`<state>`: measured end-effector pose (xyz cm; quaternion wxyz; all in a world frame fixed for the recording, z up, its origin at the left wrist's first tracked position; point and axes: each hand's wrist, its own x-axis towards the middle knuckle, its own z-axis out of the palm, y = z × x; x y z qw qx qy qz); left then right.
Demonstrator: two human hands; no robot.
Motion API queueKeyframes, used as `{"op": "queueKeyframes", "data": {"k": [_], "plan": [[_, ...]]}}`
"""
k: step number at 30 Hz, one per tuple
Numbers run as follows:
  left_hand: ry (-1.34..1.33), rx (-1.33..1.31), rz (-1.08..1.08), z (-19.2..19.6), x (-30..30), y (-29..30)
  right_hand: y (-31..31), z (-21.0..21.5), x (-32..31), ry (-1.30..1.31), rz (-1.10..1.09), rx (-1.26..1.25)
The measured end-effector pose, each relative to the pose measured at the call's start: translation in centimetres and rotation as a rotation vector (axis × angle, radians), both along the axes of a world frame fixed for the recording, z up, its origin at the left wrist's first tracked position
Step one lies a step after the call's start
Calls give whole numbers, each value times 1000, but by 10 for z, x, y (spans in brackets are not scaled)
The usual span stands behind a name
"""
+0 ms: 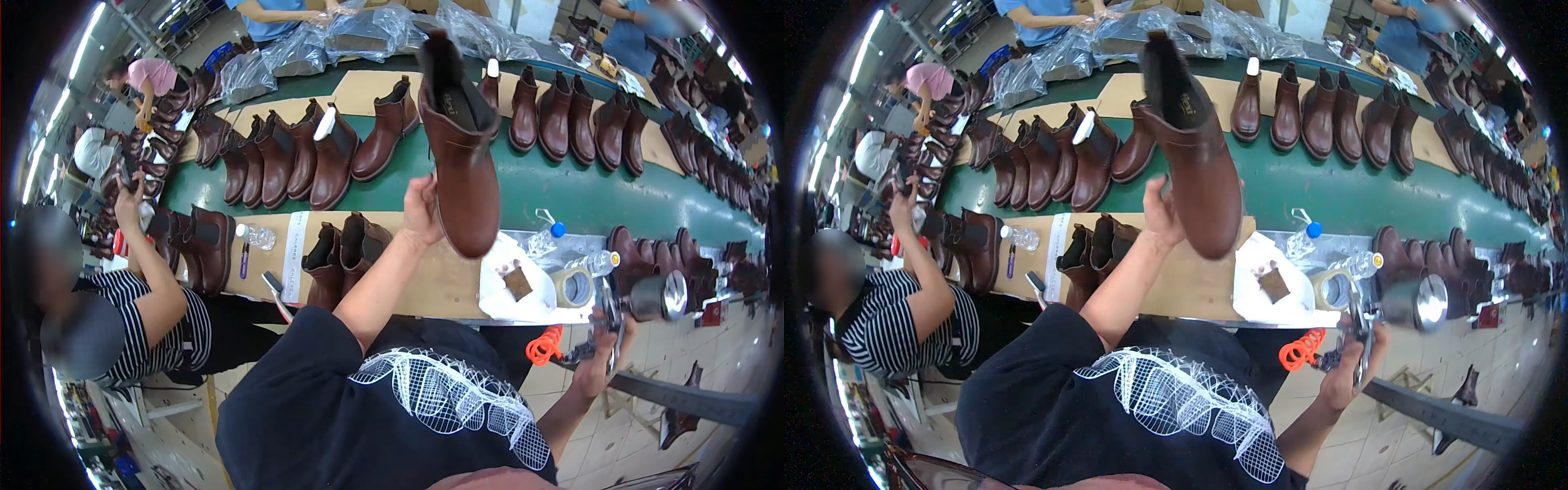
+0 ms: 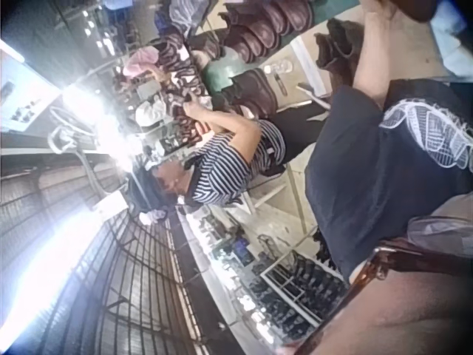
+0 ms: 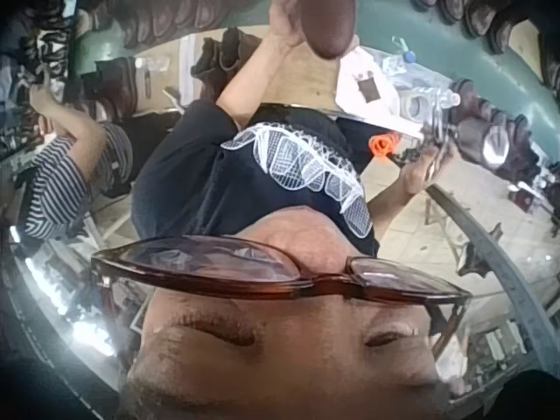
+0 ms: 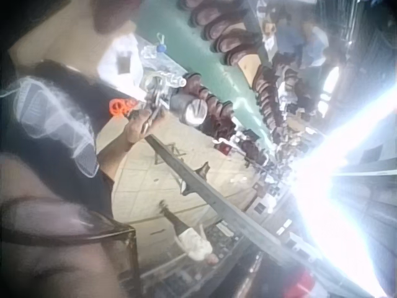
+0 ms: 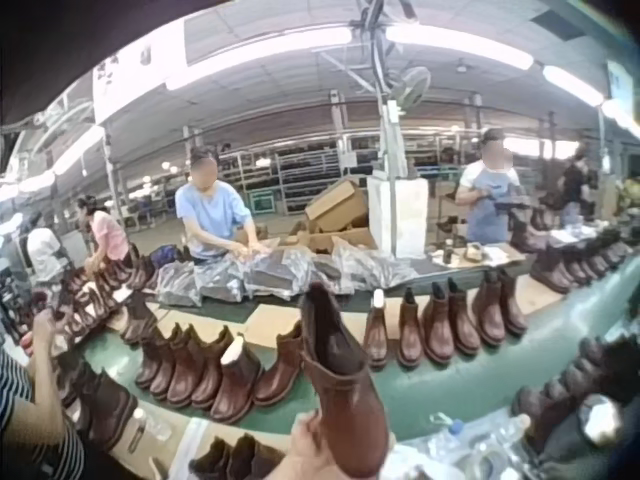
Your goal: Inspecting and cleaning finished leather boots on a factory assembly line.
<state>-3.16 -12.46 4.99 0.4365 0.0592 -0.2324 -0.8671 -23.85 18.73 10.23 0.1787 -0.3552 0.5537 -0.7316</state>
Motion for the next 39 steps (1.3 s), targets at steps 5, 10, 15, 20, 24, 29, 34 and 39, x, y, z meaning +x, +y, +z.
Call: {"op": "queueKeyframes", "data": {"k": [5,10,15,20,24,29,34,39], "plan": [[207,-22,-366,7,12,45,-30,44,22,131,124,118],[258,303,-676,-30,52,35,-32,81,33,300,204,219],[268,493,-989,-13,67,52,-42,107,44,368,311,203],[15,401,-785,-21,69,75,-47,114,57,353,278,218],[14,362,-852,-33,67,68,-41,111,59,407,248,260],[128,360,-883,-34,68,72,-32,102,61,399,277,307],[157,395,-925,-34,64,69,-27,98,64,405,281,333],[190,324,-874,-17,60,74,-27,89,63,456,340,318]]}}
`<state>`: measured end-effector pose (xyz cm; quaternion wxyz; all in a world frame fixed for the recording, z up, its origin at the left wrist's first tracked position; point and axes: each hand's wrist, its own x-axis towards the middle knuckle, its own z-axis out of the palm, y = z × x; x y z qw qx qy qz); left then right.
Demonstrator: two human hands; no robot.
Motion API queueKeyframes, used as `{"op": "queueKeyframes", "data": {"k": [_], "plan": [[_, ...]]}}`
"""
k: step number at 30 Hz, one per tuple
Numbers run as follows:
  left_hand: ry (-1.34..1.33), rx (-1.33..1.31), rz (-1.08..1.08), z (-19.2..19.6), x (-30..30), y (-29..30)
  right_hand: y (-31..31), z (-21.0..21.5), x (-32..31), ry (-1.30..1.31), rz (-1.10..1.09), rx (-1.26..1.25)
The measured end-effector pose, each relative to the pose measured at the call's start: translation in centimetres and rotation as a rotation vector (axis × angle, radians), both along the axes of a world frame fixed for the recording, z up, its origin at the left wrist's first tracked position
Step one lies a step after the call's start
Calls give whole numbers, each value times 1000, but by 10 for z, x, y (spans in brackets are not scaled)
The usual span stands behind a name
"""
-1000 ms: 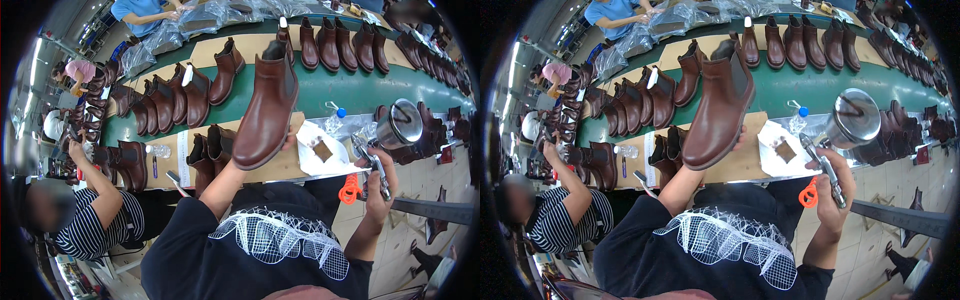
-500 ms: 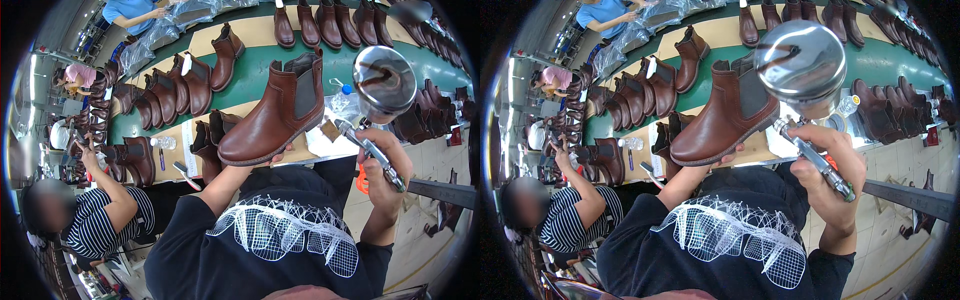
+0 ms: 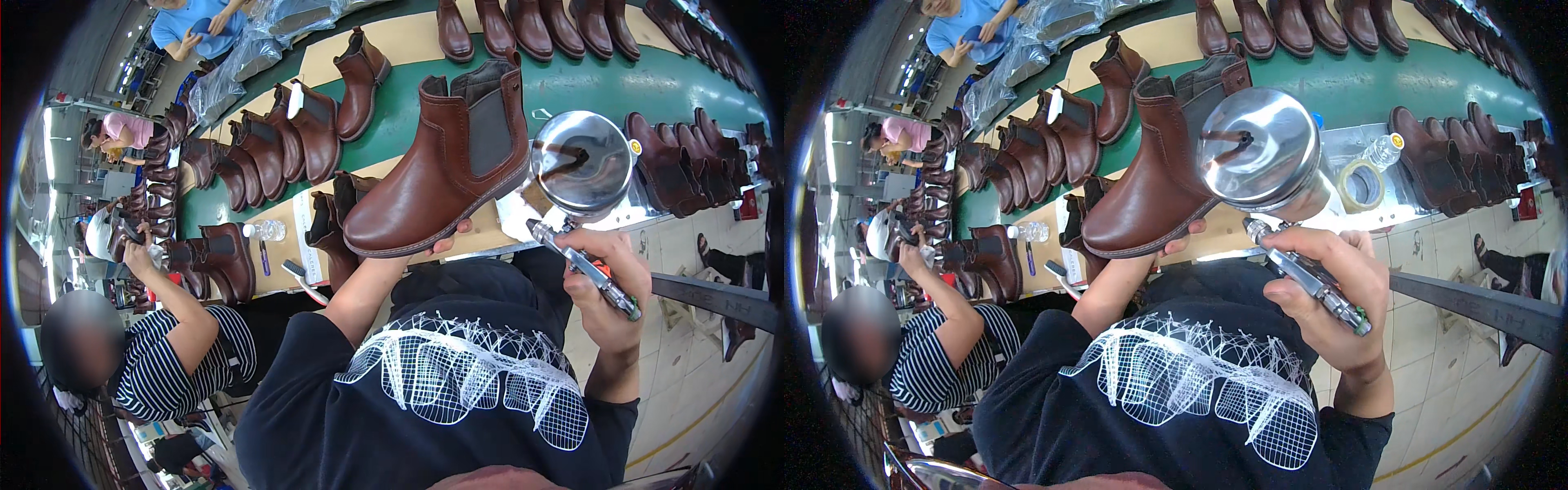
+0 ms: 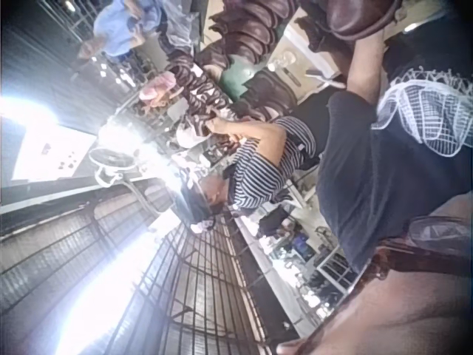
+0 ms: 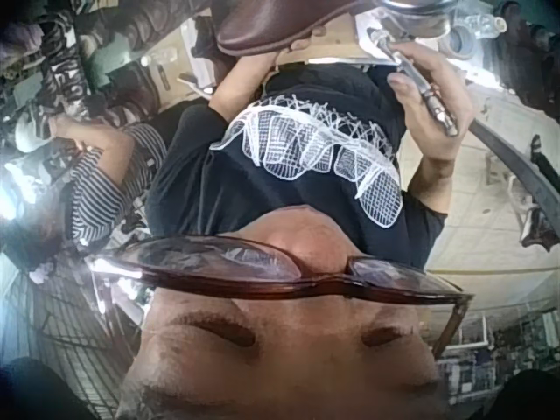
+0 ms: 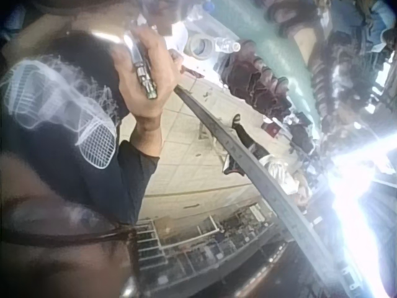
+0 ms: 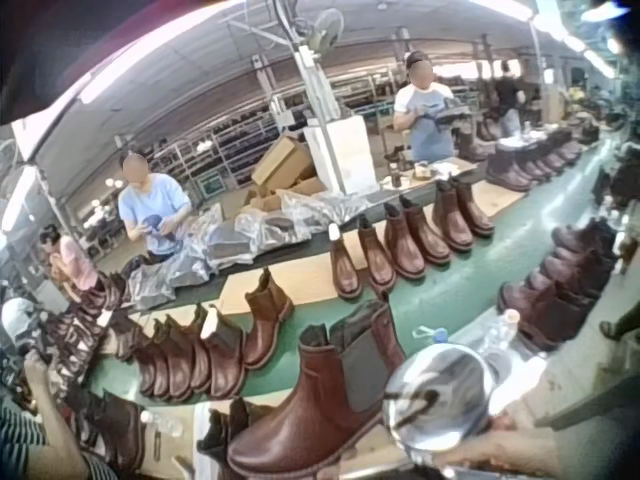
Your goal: Inspecting and cleaning finished leather boots on a factory assembly line.
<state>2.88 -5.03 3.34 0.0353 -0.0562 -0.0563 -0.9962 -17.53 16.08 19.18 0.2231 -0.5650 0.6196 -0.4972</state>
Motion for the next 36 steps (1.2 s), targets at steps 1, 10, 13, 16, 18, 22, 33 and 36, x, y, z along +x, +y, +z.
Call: {"op": "queueKeyframes", "data": {"k": [1,10,13,16,18,22,33,36], "plan": [[-110,32,106,10,-3,4,1,-2,0,0,-9,4],[-504,-135,302,31,-2,11,8,-12,-6,-43,-127,52],[-446,-196,229,12,3,8,10,-12,-9,-37,-170,58],[-341,-207,155,3,8,8,9,-12,-13,-40,-182,38],[-314,-195,155,3,9,7,9,-11,-15,-33,-188,31],[-246,-198,76,-2,4,6,10,-11,-17,-73,-207,39],[-327,-184,98,-8,5,16,4,-3,-22,-91,-209,-8],[-362,-184,109,-8,6,17,-2,2,-23,-53,-193,-28]]}}
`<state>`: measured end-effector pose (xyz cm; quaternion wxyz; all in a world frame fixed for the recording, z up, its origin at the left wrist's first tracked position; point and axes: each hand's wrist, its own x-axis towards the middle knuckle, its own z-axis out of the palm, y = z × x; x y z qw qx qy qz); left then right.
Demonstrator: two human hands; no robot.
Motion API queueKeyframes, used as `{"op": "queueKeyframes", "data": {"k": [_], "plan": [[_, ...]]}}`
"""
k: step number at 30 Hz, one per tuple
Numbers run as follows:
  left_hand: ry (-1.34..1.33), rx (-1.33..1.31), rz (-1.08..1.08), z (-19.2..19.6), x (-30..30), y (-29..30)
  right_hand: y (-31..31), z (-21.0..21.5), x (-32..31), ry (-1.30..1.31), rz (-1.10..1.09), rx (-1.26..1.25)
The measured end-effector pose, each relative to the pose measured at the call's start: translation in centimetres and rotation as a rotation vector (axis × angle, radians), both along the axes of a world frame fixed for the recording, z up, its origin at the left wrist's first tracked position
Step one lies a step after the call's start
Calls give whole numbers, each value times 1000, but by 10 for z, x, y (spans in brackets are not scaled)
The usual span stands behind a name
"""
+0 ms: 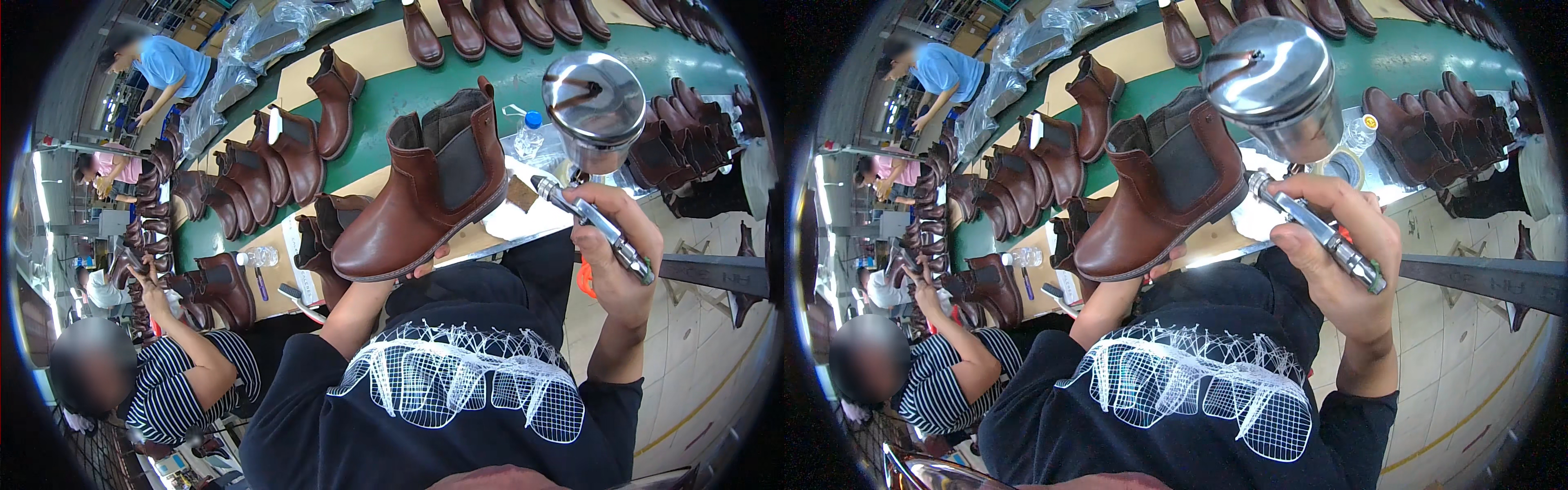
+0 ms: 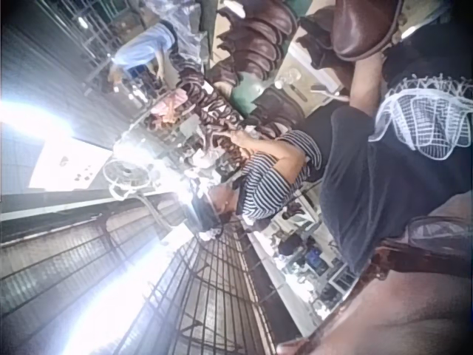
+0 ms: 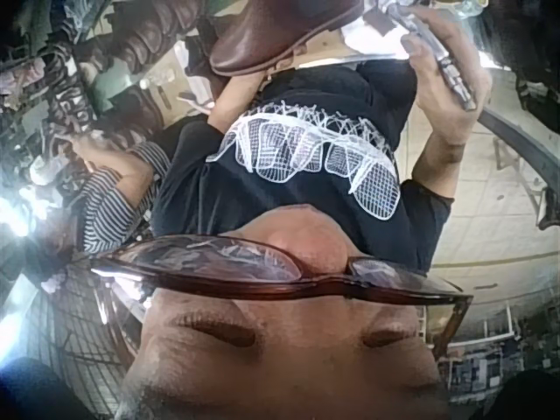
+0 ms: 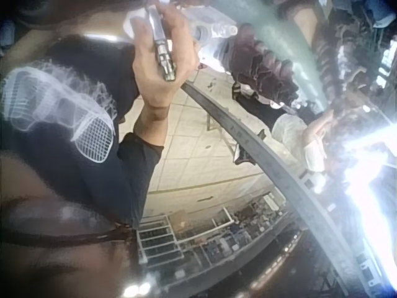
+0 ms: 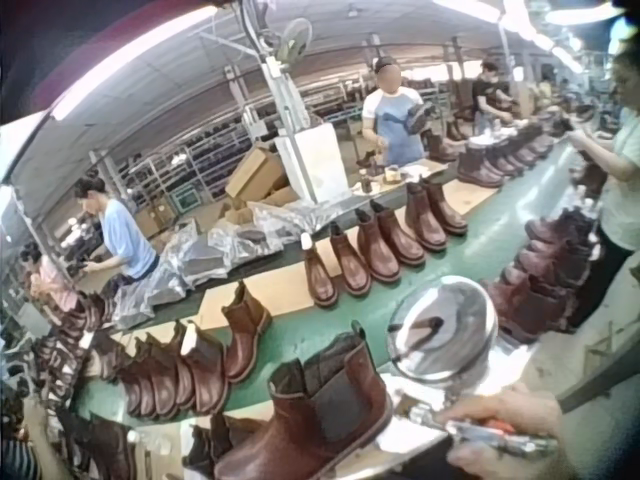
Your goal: Inspecting and cleaning finished leather boots on a factory assembly line.
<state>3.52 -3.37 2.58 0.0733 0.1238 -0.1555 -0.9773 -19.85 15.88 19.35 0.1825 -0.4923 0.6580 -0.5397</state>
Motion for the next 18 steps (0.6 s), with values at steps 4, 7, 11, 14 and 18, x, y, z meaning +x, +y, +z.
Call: {"op": "queueKeyframes", "data": {"k": [4,7,11,14,18], "plan": [[-175,-139,-13,5,0,-7,-13,0,-5,-60,10,-61],[-36,-66,-74,-4,-1,-11,-18,0,-8,-155,19,-31],[406,243,-175,-7,-12,-15,-30,-23,-15,-87,-66,-98],[365,265,59,13,-17,-2,-23,-31,-13,-68,-72,-27],[215,123,197,8,-13,-1,-6,-18,0,-160,82,21]]}}
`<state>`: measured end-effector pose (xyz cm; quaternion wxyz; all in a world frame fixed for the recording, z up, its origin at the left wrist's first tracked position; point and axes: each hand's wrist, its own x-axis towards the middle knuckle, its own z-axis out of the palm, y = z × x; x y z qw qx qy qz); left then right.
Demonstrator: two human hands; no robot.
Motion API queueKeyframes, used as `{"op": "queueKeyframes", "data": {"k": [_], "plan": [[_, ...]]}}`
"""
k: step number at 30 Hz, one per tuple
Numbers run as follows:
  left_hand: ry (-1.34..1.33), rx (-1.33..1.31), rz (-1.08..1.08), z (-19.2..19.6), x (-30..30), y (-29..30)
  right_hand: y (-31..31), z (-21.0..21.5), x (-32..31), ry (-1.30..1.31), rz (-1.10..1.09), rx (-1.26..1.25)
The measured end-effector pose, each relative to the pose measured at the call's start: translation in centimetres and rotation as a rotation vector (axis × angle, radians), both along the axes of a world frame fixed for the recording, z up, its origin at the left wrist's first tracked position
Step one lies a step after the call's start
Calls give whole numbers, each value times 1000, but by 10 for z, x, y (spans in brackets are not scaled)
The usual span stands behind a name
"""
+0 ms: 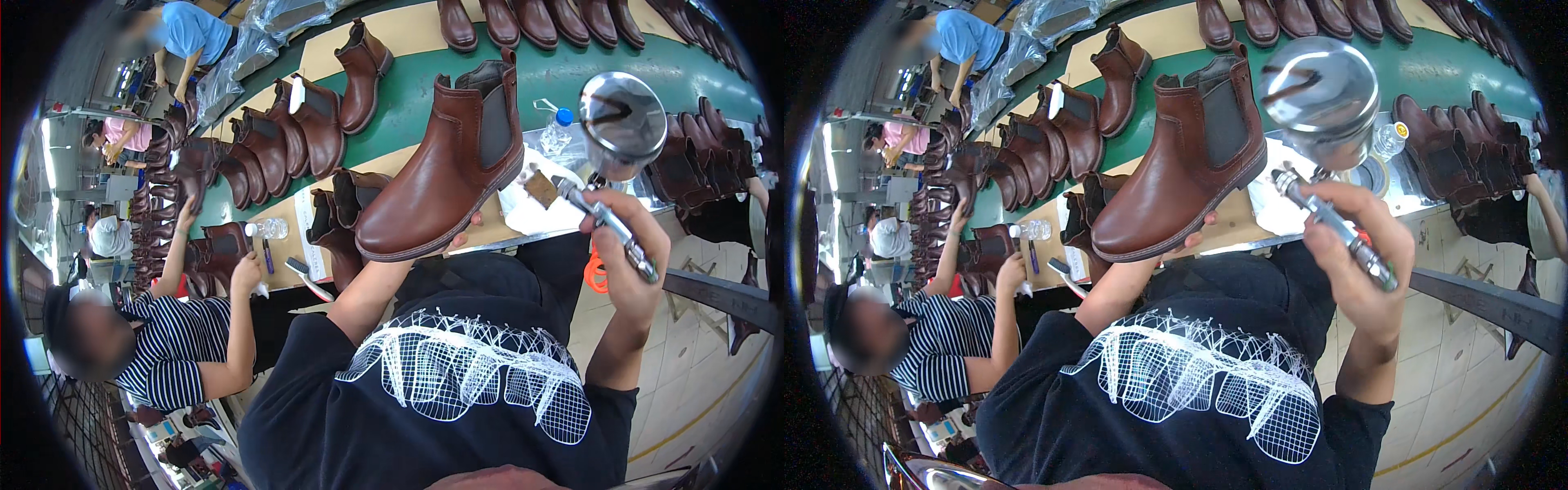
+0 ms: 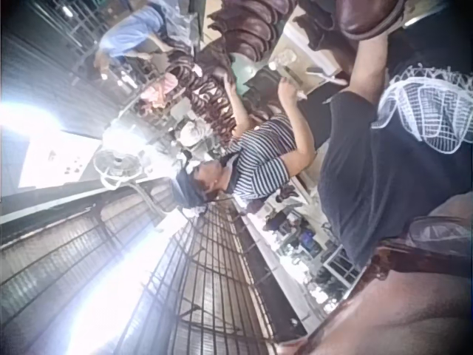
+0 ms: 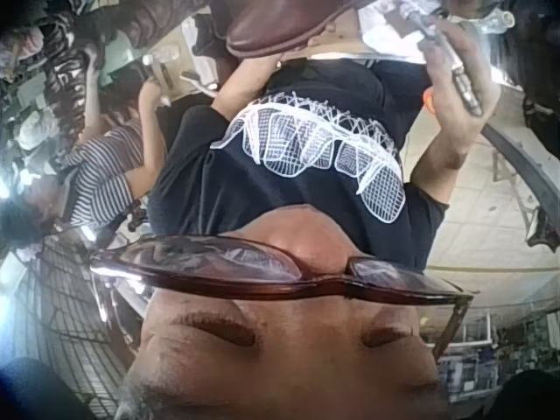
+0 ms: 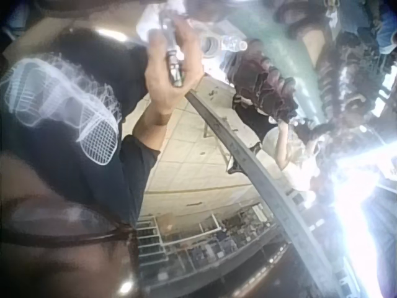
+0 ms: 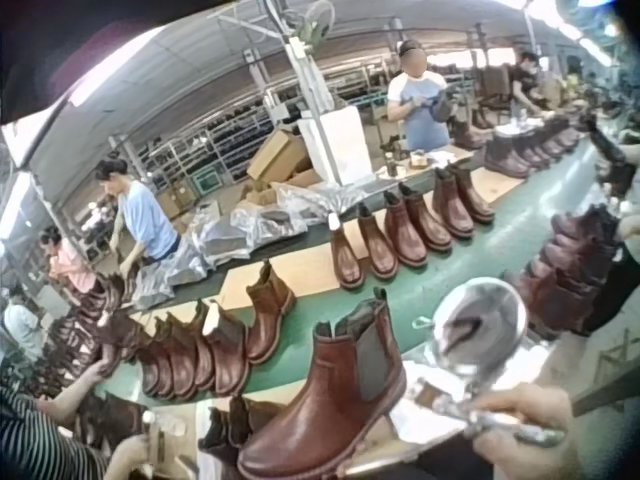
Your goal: Inspecting and cleaning finished leather boots on a factory assembly line.
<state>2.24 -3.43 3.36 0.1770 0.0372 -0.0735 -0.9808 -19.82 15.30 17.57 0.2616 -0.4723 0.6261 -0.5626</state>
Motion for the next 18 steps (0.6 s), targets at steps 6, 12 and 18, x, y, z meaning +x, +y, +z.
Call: {"op": "queueKeyframes", "data": {"k": [6,12,18], "plan": [[25,-28,-147,-15,3,-8,1,10,13,76,21,-20],[-52,50,-130,-5,1,-7,2,6,16,114,30,2],[0,-110,-77,-6,0,-12,7,-4,19,145,81,22]]}}
